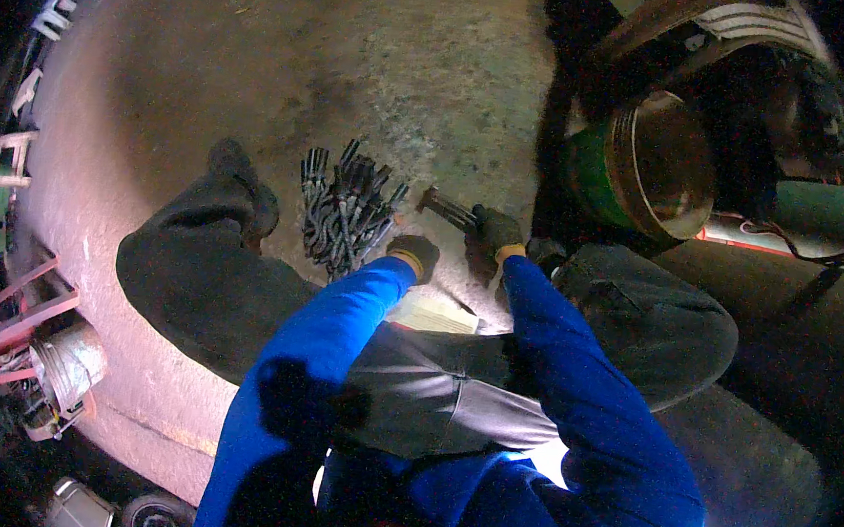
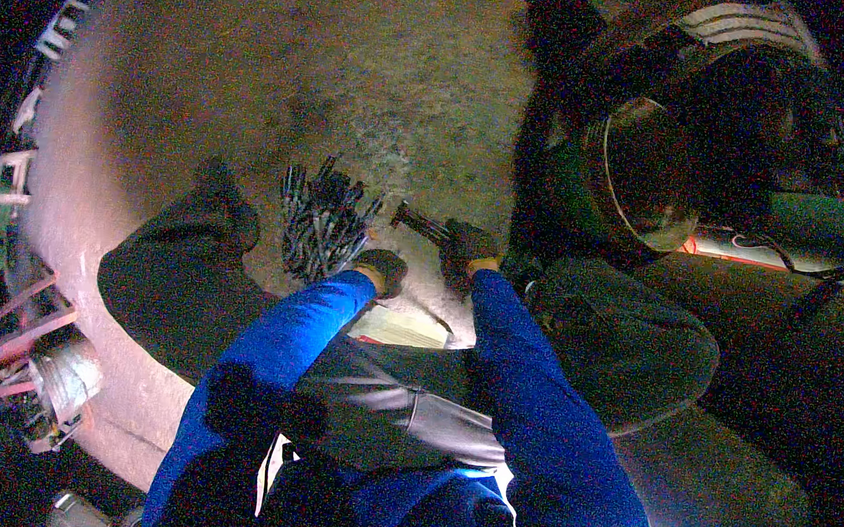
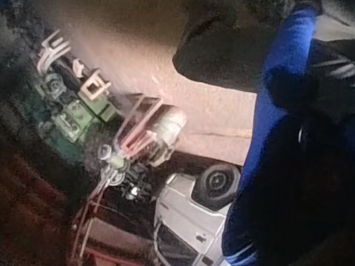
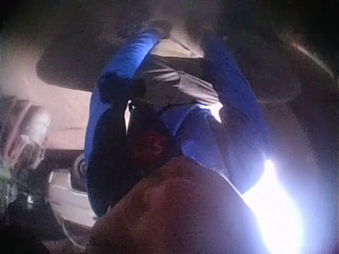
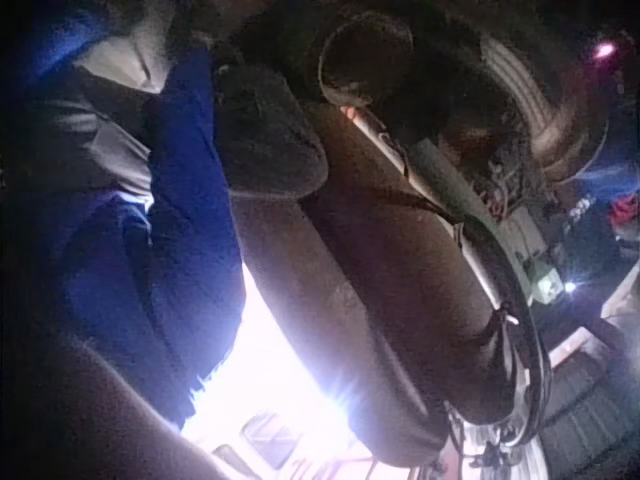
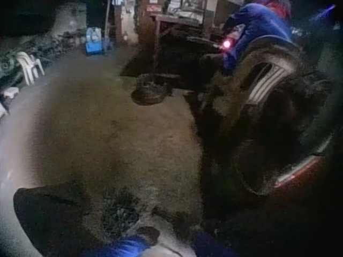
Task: The person sits on the floor and repeatedly grinds metal rods using a handheld grinder, producing sparks. The person occasionally dips the grinder into a bucket of water to cool it. The person handles multiple metal rods one at a time.
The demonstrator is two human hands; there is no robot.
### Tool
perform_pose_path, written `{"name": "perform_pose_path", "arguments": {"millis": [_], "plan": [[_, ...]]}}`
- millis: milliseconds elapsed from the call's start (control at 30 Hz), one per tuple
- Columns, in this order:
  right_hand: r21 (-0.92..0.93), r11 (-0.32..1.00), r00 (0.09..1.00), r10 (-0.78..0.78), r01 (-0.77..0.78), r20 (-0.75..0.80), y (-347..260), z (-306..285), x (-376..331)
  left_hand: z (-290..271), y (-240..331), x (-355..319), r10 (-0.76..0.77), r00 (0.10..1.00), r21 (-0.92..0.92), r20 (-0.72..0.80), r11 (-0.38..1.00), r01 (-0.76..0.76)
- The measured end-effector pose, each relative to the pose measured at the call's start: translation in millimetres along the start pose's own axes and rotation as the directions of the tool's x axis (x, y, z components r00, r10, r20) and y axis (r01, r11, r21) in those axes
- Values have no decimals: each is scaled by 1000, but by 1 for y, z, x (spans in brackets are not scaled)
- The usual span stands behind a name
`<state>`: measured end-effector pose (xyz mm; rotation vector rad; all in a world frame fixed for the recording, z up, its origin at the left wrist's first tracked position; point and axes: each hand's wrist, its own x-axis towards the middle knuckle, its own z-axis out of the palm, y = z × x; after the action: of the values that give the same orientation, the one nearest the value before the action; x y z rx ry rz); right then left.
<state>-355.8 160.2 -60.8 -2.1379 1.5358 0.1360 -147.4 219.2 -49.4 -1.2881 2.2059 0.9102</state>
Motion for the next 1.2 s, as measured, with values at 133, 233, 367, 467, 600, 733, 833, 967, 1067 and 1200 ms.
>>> {"name": "perform_pose_path", "arguments": {"millis": [133, 233, 367, 467, 600, 733, 833, 967, 1067, 1200], "plan": [[-20, 1000, 995, 3, -1, 101, -19, -12, 3, 6, -14, -3, -26, 999, -37, -35, 999, 25], [69, 996, 998, 49, -51, 30, -20, -19, -6, -6, -7, -9, -23, 998, -56, -51, 998, 20], [49, 999, 1000, 19, -19, 0, -12, -16, -3, -8, -3, -8, -28, 999, -30, -31, 999, 27], [-76, 996, 997, 46, -41, 65, -11, -13, -1, -10, -3, -10, -26, 999, -28, -35, 999, 25], [-5, 1000, 1000, 23, -23, -1, -12, -14, -6, -7, -7, -10, -7, 997, -36, -77, 999, 4], [112, 994, 999, 18, -15, -29, -16, -16, -2, -5, -5, -6, -24, 999, -44, -46, 999, 22], [-37, 999, 1000, -20, 20, 10, -5, -11, 2, -13, 0, -7, -41, 999, -35, -32, 999, 40], [-59, 998, 999, 5, -2, 46, -12, -11, -8, -13, -5, -13, -35, 999, -18, -35, 999, 34], [38, 998, 997, -45, 48, -67, -8, -8, -11, -10, -4, -10, -46, 998, -33, -53, 998, 44], [-31, 999, 999, -45, 44, -24, 3, -9, -3, -7, -5, -6, -20, 999, -73, -49, 997, 17]]}}
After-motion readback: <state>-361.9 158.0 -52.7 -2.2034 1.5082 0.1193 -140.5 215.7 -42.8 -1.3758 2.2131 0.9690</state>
